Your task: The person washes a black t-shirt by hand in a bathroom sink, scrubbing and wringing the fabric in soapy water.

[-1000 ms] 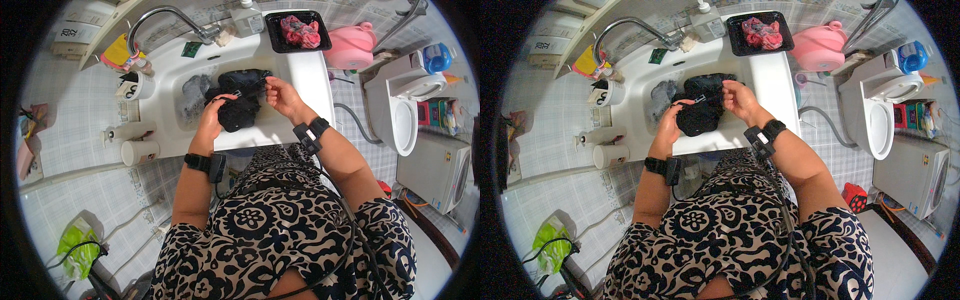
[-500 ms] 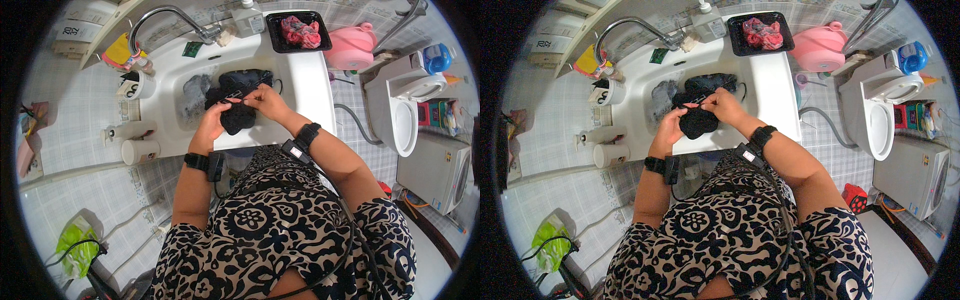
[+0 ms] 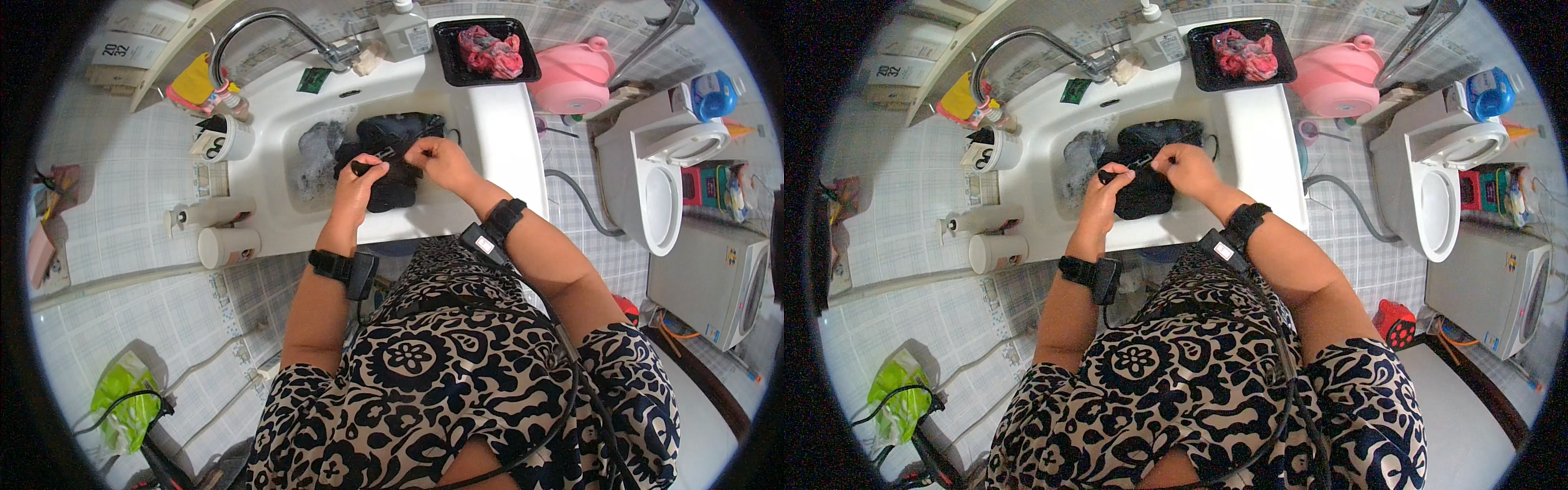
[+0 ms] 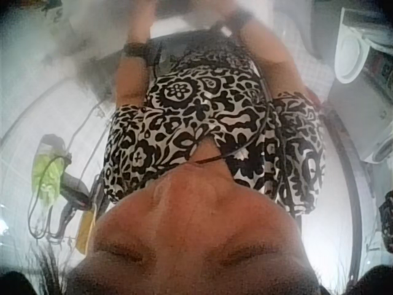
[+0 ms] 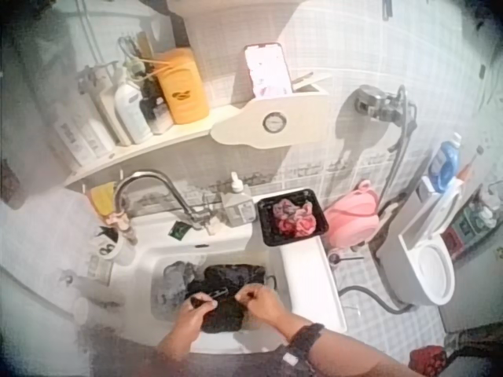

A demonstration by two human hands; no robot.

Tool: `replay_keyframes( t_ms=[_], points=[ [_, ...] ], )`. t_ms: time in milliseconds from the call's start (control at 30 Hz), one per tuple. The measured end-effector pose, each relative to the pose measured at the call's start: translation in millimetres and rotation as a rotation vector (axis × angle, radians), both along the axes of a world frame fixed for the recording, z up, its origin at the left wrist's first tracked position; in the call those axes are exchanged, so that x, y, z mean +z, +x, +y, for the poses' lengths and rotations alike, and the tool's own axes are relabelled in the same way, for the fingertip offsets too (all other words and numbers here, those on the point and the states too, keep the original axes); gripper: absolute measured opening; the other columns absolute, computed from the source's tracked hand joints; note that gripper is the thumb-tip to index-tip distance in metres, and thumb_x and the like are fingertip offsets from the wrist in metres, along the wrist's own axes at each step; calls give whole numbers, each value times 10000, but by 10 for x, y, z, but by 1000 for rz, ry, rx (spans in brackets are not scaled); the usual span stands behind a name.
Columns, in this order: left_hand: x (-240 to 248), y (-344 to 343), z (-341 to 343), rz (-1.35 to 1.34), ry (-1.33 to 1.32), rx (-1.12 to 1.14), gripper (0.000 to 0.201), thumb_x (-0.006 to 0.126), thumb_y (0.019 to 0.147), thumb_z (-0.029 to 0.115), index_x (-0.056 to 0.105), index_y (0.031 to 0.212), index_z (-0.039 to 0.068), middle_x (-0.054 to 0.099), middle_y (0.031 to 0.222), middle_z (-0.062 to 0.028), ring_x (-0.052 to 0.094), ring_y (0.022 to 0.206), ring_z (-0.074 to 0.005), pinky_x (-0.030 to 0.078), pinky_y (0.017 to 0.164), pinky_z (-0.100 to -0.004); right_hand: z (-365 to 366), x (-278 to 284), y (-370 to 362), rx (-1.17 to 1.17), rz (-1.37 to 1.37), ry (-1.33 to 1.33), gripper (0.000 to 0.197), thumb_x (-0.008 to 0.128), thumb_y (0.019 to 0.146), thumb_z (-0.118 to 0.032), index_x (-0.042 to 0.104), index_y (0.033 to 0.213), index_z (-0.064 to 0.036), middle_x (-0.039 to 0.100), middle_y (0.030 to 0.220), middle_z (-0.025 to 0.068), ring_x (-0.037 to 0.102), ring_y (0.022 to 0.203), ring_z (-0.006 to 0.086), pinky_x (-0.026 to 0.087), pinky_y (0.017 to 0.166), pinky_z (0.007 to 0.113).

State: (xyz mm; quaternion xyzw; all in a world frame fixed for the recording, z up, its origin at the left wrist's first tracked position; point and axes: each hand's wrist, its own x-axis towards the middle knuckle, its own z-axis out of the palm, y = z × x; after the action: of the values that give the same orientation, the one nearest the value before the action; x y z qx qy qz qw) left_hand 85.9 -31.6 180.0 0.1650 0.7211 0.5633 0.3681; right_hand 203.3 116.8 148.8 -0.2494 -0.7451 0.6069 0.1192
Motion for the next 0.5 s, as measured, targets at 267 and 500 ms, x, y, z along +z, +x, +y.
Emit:
replay_keyframes(
  t_ms=[267, 500],
  points=[
    [-88, -191, -205, 37, -19, -27, 138, 663, 775, 143, 556, 724, 71, 334, 630, 56, 288, 582, -68, 247, 540, -257, 635, -439, 355, -248, -224, 148, 158, 599, 793, -193, 645, 841, -49, 646, 785, 145, 614, 735, 304, 469, 691, 364],
    [74, -135, -143, 34, -143, -94, 159, 644, 785, 143, 529, 703, 69, 386, 649, 40, 340, 634, -88, 269, 597, -245, 965, -610, 556, -377, -339, 237, 217, 601, 793, -254, 644, 875, -58, 646, 798, 152, 619, 749, 305, 468, 684, 370]
  ],
)
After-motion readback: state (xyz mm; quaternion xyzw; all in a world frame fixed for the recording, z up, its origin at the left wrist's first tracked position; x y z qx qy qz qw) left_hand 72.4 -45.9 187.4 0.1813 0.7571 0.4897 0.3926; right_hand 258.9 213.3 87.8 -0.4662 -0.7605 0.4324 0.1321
